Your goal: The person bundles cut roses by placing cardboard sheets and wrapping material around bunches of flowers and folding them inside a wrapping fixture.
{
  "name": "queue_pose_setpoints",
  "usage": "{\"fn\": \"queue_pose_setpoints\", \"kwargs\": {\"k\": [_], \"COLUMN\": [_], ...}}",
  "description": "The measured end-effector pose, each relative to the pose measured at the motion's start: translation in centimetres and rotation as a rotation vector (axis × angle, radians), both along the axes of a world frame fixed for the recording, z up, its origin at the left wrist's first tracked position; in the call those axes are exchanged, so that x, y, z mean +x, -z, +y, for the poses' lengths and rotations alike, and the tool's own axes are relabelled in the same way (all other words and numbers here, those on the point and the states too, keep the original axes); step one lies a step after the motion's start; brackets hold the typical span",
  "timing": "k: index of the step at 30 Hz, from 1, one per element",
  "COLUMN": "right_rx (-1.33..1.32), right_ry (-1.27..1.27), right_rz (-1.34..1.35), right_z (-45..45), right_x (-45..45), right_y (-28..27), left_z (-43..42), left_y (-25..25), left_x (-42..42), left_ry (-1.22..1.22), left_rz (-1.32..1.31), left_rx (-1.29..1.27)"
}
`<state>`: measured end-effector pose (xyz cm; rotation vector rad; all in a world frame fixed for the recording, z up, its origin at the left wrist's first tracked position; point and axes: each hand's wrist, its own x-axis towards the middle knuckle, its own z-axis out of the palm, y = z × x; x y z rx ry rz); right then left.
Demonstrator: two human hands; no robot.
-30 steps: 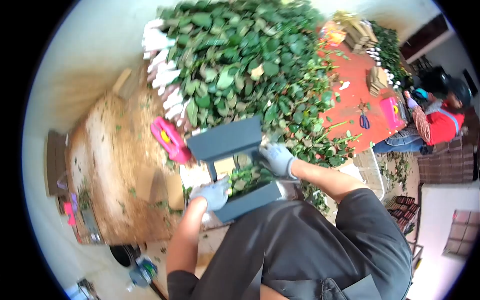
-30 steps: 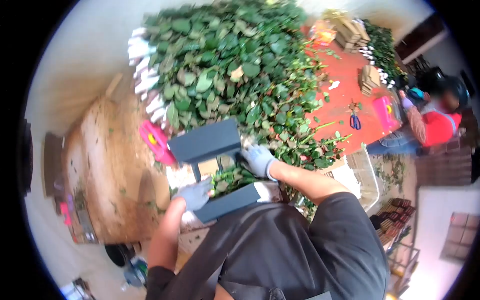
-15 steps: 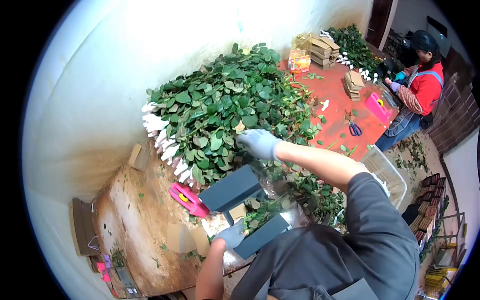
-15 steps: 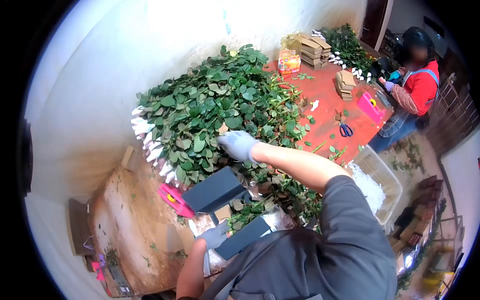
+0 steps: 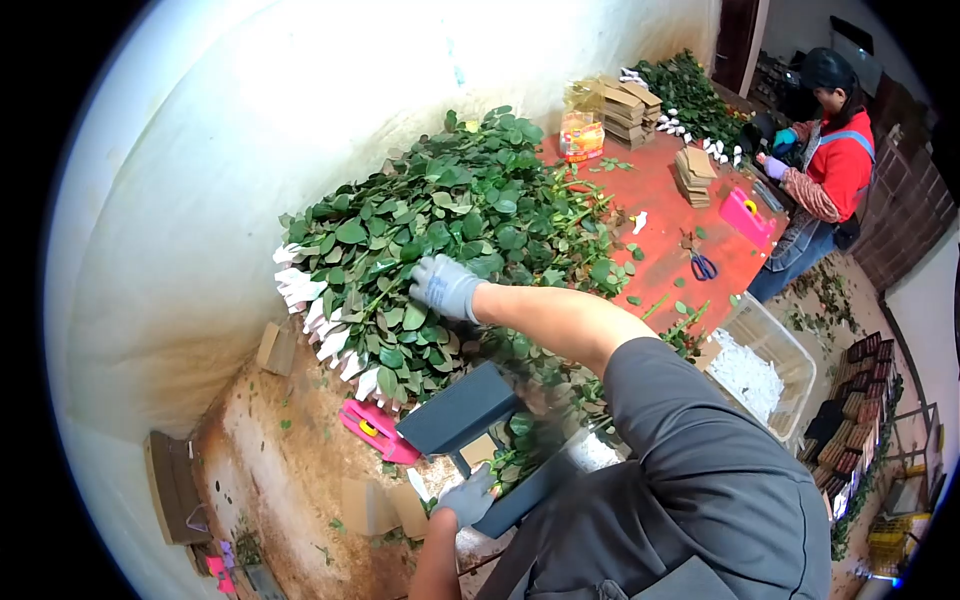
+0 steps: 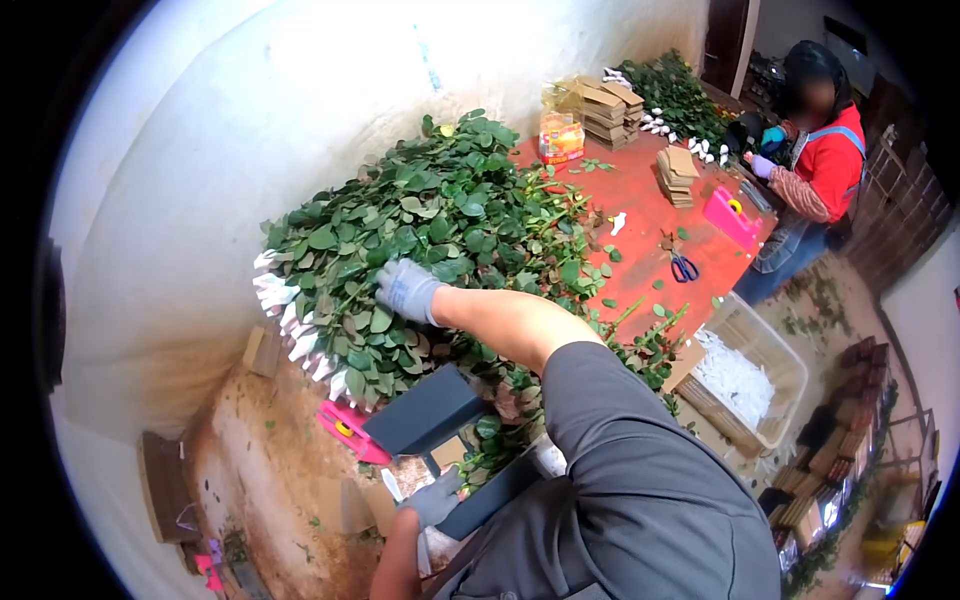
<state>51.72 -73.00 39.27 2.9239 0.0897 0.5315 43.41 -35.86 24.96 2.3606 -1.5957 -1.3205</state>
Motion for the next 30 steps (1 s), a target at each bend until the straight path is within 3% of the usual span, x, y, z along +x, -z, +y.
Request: {"fn": "queue_pose_setpoints", "kwargs": {"k": [3,10,16,21,24,26,28,30], "right_rx": [0.031,0.027,-0.142,-0.128,-0.078,-0.097,-0.128,-0.230], "right_ry": [-0.359,0.014,-0.119,-0.023,0.123,0.039,-0.016,-0.085], "right_rz": [-0.033,0.091,0.184,-0.063,-0.201,-0.556,-0.643,-0.517], "right_z": [0.6,0.1,-1.0,-5.6,-7.2,-8.8,-7.6,-5.9], "right_x": [1.1,1.5,-1.7,-5.5,-8.7,-10.4,-11.9,-12.8], "right_y": [1.5,1.8,-2.9,-7.2,-13.1,-15.1,-17.5,-18.5], "left_z": [-0.3,-0.3,0.1,0.5,0.4,-0.4,-0.4,-0.5], "left_y": [-0.3,-1.0,-0.2,0.7,0.9,-1.3,-1.5,-1.8], "left_x": [0.2,0.2,0.0,-0.1,0.0,-0.4,-0.5,-0.5], "left_ry": [0.025,0.045,-0.026,-0.054,-0.034,-0.063,-0.064,-0.054], "left_rz": [-0.017,-0.026,-0.020,-0.051,-0.048,-0.046,-0.047,-0.045], "left_rx": [-0.014,-0.015,0.010,0.005,0.025,0.056,0.068,0.055]}}
